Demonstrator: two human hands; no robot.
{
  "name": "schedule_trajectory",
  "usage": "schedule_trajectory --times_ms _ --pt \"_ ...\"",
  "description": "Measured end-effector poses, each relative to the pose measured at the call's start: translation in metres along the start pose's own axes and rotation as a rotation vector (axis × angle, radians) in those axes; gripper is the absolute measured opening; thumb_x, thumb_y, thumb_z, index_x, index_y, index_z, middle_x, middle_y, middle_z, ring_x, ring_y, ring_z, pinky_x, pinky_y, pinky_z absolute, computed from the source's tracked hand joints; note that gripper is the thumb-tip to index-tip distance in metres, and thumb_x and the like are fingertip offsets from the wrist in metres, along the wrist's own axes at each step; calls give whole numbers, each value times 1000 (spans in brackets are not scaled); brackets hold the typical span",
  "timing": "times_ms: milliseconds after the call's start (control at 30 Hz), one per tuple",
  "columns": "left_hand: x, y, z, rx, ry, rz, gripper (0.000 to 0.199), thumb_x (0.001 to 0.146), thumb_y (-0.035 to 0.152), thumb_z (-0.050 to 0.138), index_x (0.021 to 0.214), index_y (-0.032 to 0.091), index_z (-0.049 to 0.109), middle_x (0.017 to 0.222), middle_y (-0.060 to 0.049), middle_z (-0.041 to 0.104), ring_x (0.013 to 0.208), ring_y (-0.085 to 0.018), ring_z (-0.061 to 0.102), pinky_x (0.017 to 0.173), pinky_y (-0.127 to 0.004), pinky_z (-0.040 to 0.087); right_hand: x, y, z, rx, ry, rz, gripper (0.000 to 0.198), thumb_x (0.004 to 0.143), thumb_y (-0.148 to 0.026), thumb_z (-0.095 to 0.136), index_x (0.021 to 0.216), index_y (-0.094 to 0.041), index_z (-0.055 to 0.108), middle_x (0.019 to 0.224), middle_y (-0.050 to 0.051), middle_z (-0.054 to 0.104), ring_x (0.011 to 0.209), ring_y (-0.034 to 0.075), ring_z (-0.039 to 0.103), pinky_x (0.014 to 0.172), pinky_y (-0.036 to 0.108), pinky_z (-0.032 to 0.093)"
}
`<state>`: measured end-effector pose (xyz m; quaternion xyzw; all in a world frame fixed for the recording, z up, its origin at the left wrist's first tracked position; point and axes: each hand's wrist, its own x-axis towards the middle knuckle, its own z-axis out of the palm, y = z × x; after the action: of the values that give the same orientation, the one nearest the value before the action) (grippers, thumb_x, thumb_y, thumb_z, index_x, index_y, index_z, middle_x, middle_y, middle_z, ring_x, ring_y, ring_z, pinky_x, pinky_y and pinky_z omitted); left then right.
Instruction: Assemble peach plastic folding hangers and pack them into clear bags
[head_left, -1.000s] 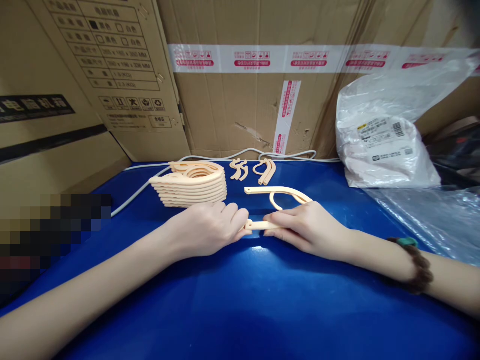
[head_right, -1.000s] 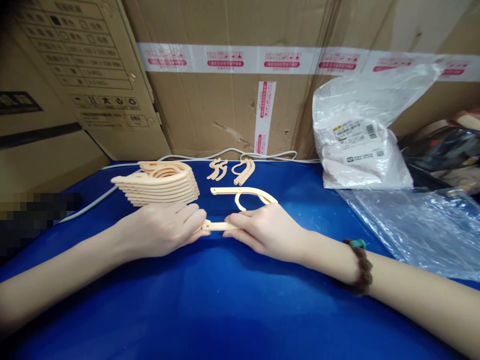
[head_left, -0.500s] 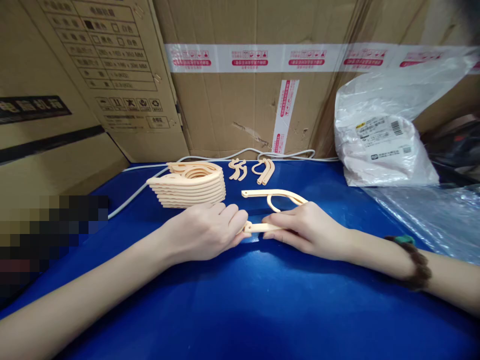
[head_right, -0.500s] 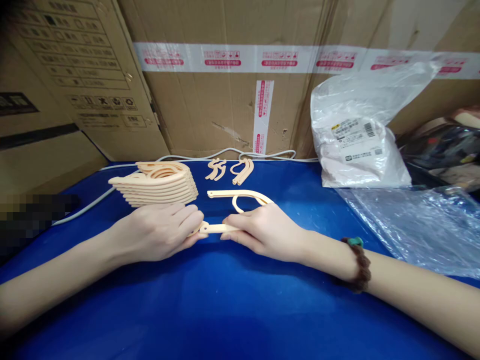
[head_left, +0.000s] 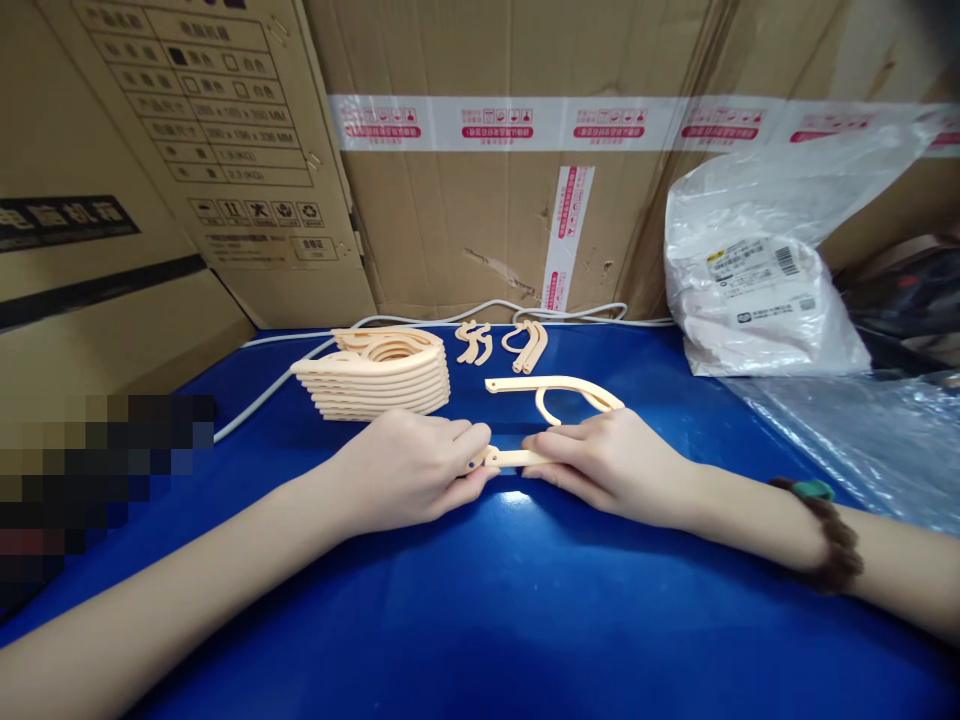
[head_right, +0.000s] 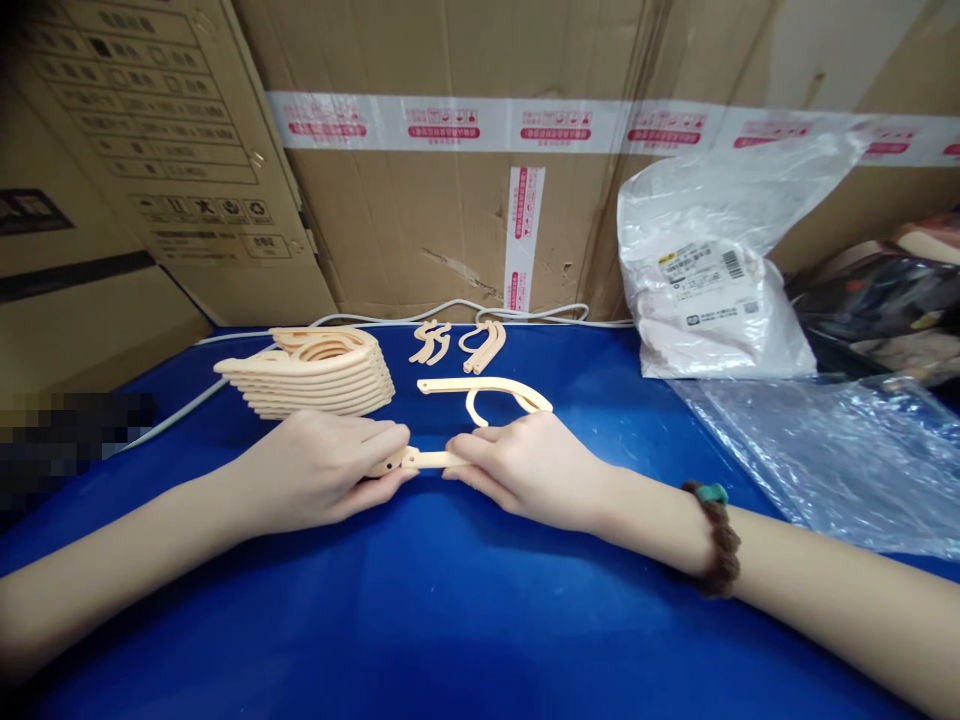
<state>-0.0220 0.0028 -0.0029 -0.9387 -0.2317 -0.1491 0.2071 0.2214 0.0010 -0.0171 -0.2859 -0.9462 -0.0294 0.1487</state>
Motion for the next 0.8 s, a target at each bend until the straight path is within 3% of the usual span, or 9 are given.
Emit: schedule_trajectory --times_ms 200,800 --pt "0 0 1 -43 -23 -17 32 99 29 35 71 18 46 57 4 55 47 -10 57 43 -27 26 1 -2 2 -108 41 -34 41 103 -36 30 89 -16 62 71 1 66 56 13 58 53 28 30" --pt "0 0 1 -33 -14 -6 33 96 26 35 67 18 47 53 4 55 42 -12 54 41 -28 23 0 -3 1 -75 27 -17 37 102 -36 33 90 -17 63 73 0 67 56 13 58 55 27 31"
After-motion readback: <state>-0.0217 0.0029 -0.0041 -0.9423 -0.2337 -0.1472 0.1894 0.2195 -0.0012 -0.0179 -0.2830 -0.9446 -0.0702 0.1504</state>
